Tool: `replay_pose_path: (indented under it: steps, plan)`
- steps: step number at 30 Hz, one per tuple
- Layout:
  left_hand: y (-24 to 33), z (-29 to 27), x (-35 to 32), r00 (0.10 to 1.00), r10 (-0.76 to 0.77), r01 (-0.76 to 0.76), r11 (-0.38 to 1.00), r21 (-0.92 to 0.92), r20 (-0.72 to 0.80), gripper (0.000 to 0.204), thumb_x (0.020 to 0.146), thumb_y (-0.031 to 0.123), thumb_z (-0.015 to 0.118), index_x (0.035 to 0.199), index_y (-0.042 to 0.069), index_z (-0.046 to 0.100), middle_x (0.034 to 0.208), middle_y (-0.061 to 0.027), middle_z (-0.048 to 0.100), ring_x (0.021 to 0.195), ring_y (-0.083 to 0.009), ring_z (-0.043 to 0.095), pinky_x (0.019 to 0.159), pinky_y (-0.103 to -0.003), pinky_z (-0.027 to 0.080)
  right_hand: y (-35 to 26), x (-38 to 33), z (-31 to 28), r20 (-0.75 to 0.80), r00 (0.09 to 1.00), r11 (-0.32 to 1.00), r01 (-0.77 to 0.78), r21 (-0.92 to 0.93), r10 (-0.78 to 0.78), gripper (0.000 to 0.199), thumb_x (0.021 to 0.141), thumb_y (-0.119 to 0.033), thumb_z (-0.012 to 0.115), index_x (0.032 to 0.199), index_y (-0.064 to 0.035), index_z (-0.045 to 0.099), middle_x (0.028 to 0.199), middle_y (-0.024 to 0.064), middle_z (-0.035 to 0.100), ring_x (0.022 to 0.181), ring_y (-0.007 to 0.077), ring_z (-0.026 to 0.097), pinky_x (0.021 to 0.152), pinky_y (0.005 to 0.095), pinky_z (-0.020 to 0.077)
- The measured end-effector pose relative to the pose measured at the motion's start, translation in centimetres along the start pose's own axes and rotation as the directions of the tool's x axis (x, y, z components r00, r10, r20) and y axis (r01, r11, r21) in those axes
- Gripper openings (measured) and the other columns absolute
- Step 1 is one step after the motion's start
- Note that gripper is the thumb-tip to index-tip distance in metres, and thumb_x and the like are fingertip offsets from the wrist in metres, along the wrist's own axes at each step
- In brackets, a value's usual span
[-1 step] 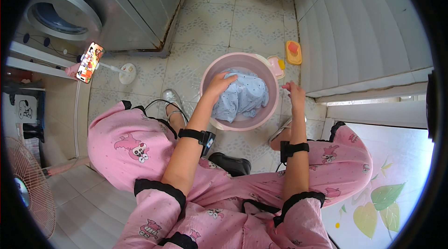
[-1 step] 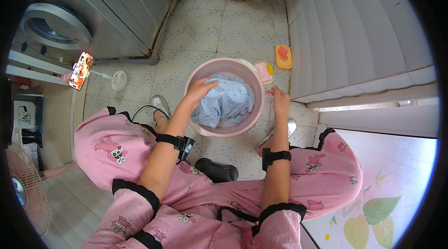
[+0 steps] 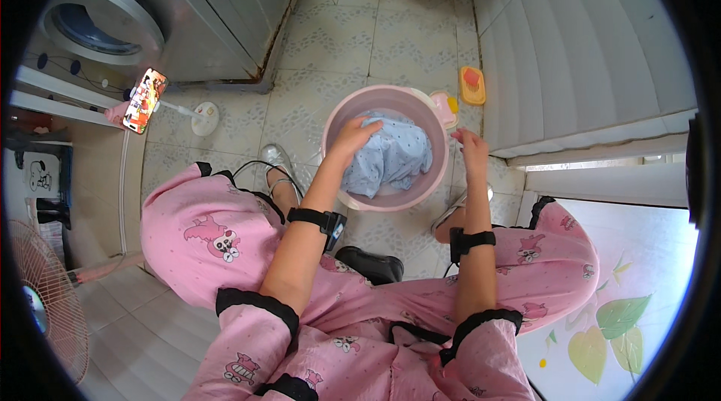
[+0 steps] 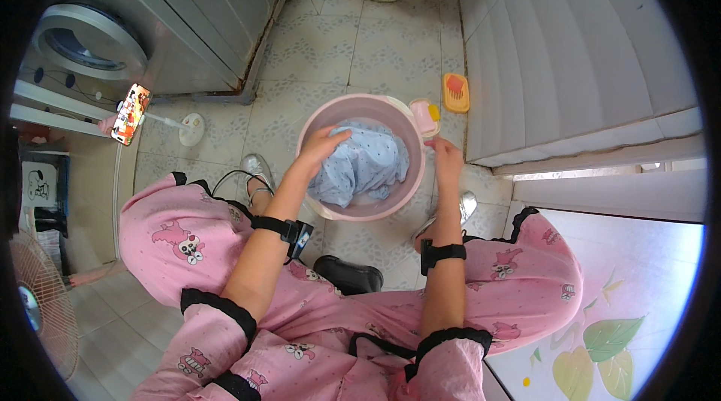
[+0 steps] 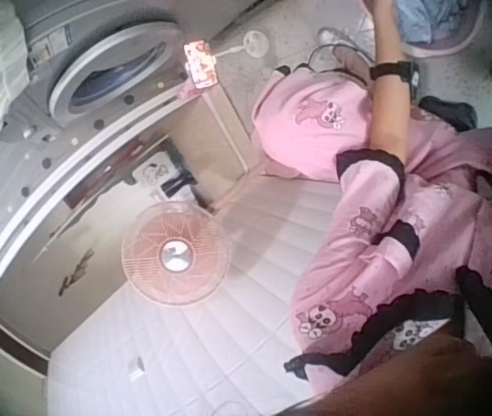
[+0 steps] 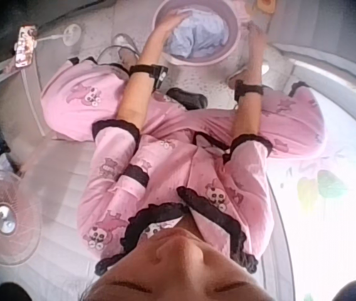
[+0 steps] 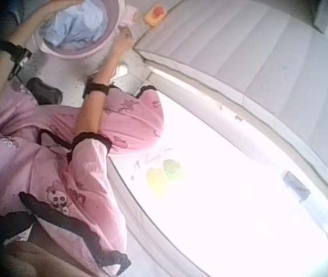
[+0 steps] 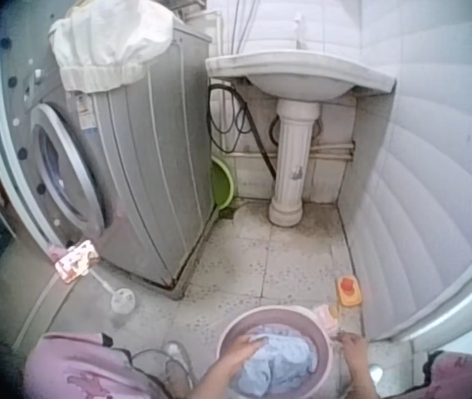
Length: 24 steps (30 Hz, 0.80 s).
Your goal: The recorder is washing light blue clothes in a pink bucket using soap.
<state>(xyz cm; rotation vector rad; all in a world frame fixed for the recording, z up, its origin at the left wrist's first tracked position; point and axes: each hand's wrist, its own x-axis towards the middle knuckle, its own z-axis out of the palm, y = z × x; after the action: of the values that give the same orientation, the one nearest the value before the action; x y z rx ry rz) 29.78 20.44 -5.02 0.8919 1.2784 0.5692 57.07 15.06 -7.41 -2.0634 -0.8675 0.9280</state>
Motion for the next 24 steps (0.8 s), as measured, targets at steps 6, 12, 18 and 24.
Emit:
replay_pose_path:
  steps: [6,12,18,24]
  plan:
    - [1.0,1.9,0.2,0.989,0.075,-0.077,0.997,0.012,0.127,0.045,0.087,0.039,0.055,0.112,0.001,0.058,0.106,-0.0067,0.060,0.101,-0.0139,0.051,0.087,-0.026,0.039,-6.0,-4.5,7.0,-0.001,0.772,0.771,0.635,0.049,-0.636,0.024,0.084,-0.022,0.058,0.094,-0.0004,0.062,0.083,0.0161,0.064,0.079,0.0273,0.061,0.075,0.0321,0.0457]
    - [0.3,2.1,0.5,0.968,0.209,-0.214,0.977,0.020,0.141,0.048,0.086,0.042,0.054,0.107,0.000,0.061,0.107,-0.0085,0.061,0.103,-0.0166,0.053,0.090,-0.028,0.038,-4.9,-4.2,6.2,0.143,0.894,0.872,0.447,-0.198,-0.426,0.026,0.086,-0.024,0.056,0.091,0.0016,0.059,0.076,0.0244,0.057,0.071,0.0306,0.058,0.064,0.0373,0.0431]
    - [-3.5,-1.2,2.3,0.964,0.258,-0.250,0.823,0.510,0.056,0.056,0.081,0.044,0.058,0.114,0.000,0.055,0.116,-0.0136,0.057,0.111,-0.0234,0.052,0.094,-0.032,0.036,-2.9,-1.8,5.6,-0.118,0.934,0.913,0.355,0.199,-0.338,0.023,0.088,-0.022,0.053,0.088,0.0011,0.056,0.069,0.0096,0.054,0.062,0.0148,0.044,0.057,0.0287,0.0375]
    - [-6.5,-0.2,2.8,0.995,0.031,-0.011,0.976,0.220,-0.090,0.067,0.073,0.039,0.067,0.121,-0.003,0.047,0.118,-0.0204,0.052,0.108,-0.0263,0.053,0.091,-0.034,0.040,-1.3,-0.1,5.2,-0.023,0.965,0.878,0.246,0.410,-0.260,0.020,0.089,-0.020,0.053,0.091,-0.0004,0.055,0.073,0.0006,0.051,0.065,0.0098,0.041,0.060,0.0234,0.0363]
